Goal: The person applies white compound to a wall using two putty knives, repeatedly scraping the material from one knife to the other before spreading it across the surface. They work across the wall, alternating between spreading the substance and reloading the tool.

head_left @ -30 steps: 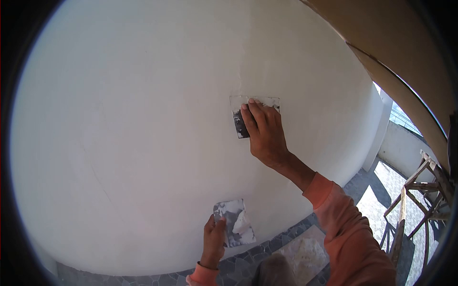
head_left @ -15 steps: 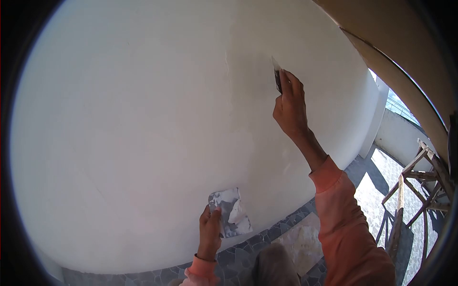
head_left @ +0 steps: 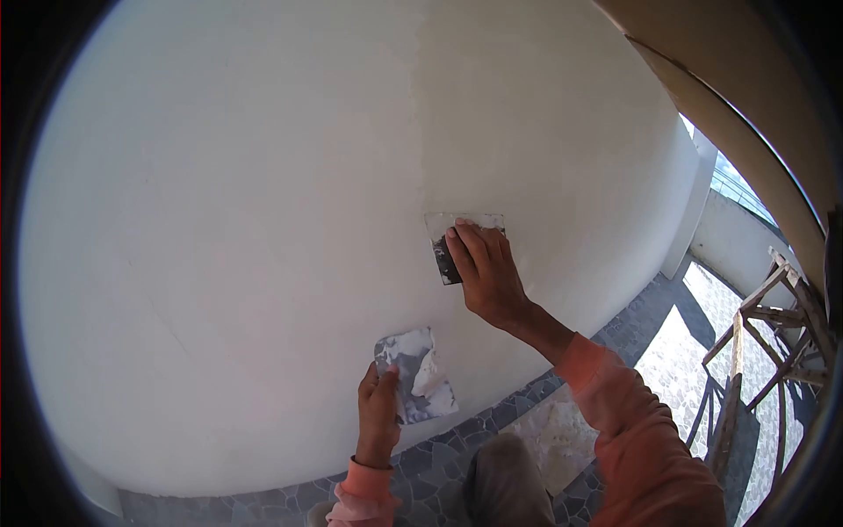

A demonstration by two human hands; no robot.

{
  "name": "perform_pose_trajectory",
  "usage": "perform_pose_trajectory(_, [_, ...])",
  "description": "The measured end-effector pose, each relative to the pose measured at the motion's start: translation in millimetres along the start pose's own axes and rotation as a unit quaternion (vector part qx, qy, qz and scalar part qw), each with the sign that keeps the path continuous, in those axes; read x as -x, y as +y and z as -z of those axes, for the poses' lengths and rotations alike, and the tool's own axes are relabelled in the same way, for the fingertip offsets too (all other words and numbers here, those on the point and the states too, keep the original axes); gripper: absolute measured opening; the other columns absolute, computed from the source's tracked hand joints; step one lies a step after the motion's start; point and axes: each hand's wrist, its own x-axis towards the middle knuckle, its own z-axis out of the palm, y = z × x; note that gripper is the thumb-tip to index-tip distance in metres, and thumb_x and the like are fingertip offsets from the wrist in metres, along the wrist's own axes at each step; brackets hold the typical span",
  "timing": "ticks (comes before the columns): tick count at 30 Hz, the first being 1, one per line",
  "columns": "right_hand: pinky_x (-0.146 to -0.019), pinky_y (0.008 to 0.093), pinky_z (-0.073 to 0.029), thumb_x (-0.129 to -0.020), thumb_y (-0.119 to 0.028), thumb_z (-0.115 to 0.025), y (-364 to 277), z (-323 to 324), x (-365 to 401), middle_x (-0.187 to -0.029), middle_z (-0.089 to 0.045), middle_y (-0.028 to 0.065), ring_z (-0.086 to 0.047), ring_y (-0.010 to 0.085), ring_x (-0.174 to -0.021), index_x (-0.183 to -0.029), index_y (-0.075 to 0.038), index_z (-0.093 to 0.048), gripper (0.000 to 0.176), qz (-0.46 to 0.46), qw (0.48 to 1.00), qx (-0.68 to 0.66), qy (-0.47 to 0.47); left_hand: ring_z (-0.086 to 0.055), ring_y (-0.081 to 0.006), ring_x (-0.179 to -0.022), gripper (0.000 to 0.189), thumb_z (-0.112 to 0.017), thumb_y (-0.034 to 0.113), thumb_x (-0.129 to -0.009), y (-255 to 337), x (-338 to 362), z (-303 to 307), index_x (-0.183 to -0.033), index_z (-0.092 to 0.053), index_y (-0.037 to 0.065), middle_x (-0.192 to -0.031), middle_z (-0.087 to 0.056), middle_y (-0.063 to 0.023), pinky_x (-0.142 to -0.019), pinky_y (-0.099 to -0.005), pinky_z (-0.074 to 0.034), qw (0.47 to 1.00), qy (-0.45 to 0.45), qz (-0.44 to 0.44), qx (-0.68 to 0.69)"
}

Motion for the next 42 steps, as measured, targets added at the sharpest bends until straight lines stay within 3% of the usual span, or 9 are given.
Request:
perform_pose_trajectory(2, [-0.100, 0.0495, -0.046, -0.089, 0.006, -0.057, -1, 11, 4, -0.135, -0.053, 0.0227, -0.056, 0.0353, -0.118, -0.134, 0.010, -0.054, 0.045, 0.022, 0.999, -0.042, -0.018, -0.060, -0.0117, -0.088, 0.027, -0.056, 0.013, -0.102, -1, -1, 0, -0.123, -0.058, -0.004, -0.101, -0.066, -0.0046, -0.075, -0.0266, -0.050, 1.000, 0.003, 0.004, 0.005])
perform_pose_trajectory(8, [-0.103, 0.0470, -0.045, -0.084, 0.011, -0.059, 58, 49, -87, -0.136, -0.052, 0.0187, -0.056, 0.0346, -0.116, -0.139, 0.007, -0.052, 0.056, -0.022, 0.996, 0.029, 0.084, -0.064, -0.0137, -0.092, 0.028, -0.055, 0.013, -0.102, 0, -1, 1, -0.124, -0.058, -0.004, -0.105, -0.067, -0.0063, -0.079, -0.0279, -0.053, 1.000, -0.015, 0.010, 0.016])
perform_pose_trajectory(13, [-0.105, 0.0462, -0.043, -0.088, 0.006, -0.058, 112, 42, -151, -0.138, -0.051, 0.0167, -0.054, 0.0332, -0.122, -0.140, 0.006, -0.051, 0.052, -0.017, 0.987, 0.086, 0.132, -0.067, -0.0160, -0.094, 0.027, -0.053, 0.012, -0.103, 2, 1, -1, -0.126, -0.057, -0.003, -0.108, -0.068, -0.0075, -0.079, -0.0302, -0.057, 1.000, -0.020, 0.006, 0.020])
perform_pose_trajectory(19, [-0.104, 0.0488, -0.041, -0.092, 0.002, -0.054, 74, 5, -113, -0.143, -0.046, 0.0210, -0.050, 0.0338, -0.124, -0.142, 0.006, -0.049, 0.050, 0.005, 0.989, 0.122, 0.079, -0.069, -0.0177, -0.095, 0.028, -0.051, 0.011, -0.103, 8, 5, -7, -0.127, -0.056, -0.003, -0.110, -0.069, -0.0093, -0.079, -0.0317, -0.059, 0.999, -0.037, 0.001, 0.032])
perform_pose_trajectory(25, [-0.104, 0.0467, -0.043, -0.092, 0.008, -0.054, 50, 36, -77, -0.137, -0.052, 0.0185, -0.053, 0.0328, -0.126, -0.141, 0.005, -0.052, 0.050, 0.051, 0.998, 0.008, 0.022, -0.071, -0.0214, -0.098, 0.029, -0.047, 0.009, -0.104, 1, -2, 2, -0.130, -0.054, -0.003, -0.113, -0.069, -0.0115, -0.083, -0.0338, -0.062, 0.999, -0.039, 0.009, 0.030])
perform_pose_trajectory(29, [-0.102, 0.0484, -0.045, -0.087, 0.009, -0.056, 90, 51, -127, -0.135, -0.051, 0.0175, -0.054, 0.0354, -0.119, -0.141, 0.006, -0.049, 0.055, -0.063, 0.991, 0.026, 0.115, -0.070, -0.0203, -0.098, 0.029, -0.049, 0.009, -0.104, -1, -1, 2, -0.129, -0.054, -0.004, -0.113, -0.069, -0.0111, -0.082, -0.0334, -0.061, 0.998, -0.046, 0.002, 0.037])
perform_pose_trajectory(36, [-0.101, 0.0514, -0.045, -0.086, 0.002, -0.061, 111, 30, -184, -0.134, -0.047, 0.0197, -0.051, 0.0376, -0.121, -0.140, 0.007, -0.048, 0.056, -0.149, 0.983, 0.065, 0.080, -0.067, -0.0171, -0.098, 0.029, -0.052, 0.011, -0.103, -3, -3, 5, -0.127, -0.055, -0.004, -0.111, -0.068, -0.0093, -0.081, -0.0307, -0.057, 0.999, -0.032, -0.010, 0.023])
perform_pose_trajectory(40, [-0.104, 0.0494, -0.040, -0.087, 0.004, -0.057, 72, 18, -152, -0.134, -0.048, 0.0203, -0.049, 0.0356, -0.119, -0.141, 0.006, -0.050, 0.054, -0.001, 0.992, 0.080, 0.098, -0.067, -0.0171, -0.097, 0.029, -0.052, 0.011, -0.103, 4, 2, -2, -0.128, -0.055, -0.005, -0.112, -0.068, -0.0096, -0.081, -0.0307, -0.057, 0.999, -0.028, -0.002, 0.029])
perform_pose_trajectory(42, [-0.100, 0.0474, -0.043, -0.090, 0.004, -0.056, 56, 17, -122, -0.136, -0.050, 0.0211, -0.051, 0.0345, -0.118, -0.138, 0.006, -0.053, 0.048, 0.052, 0.994, 0.066, 0.072, -0.068, -0.0173, -0.097, 0.030, -0.051, 0.011, -0.104, 3, 4, -4, -0.128, -0.055, -0.005, -0.112, -0.068, -0.0098, -0.081, -0.0308, -0.057, 0.999, -0.024, -0.003, 0.032])
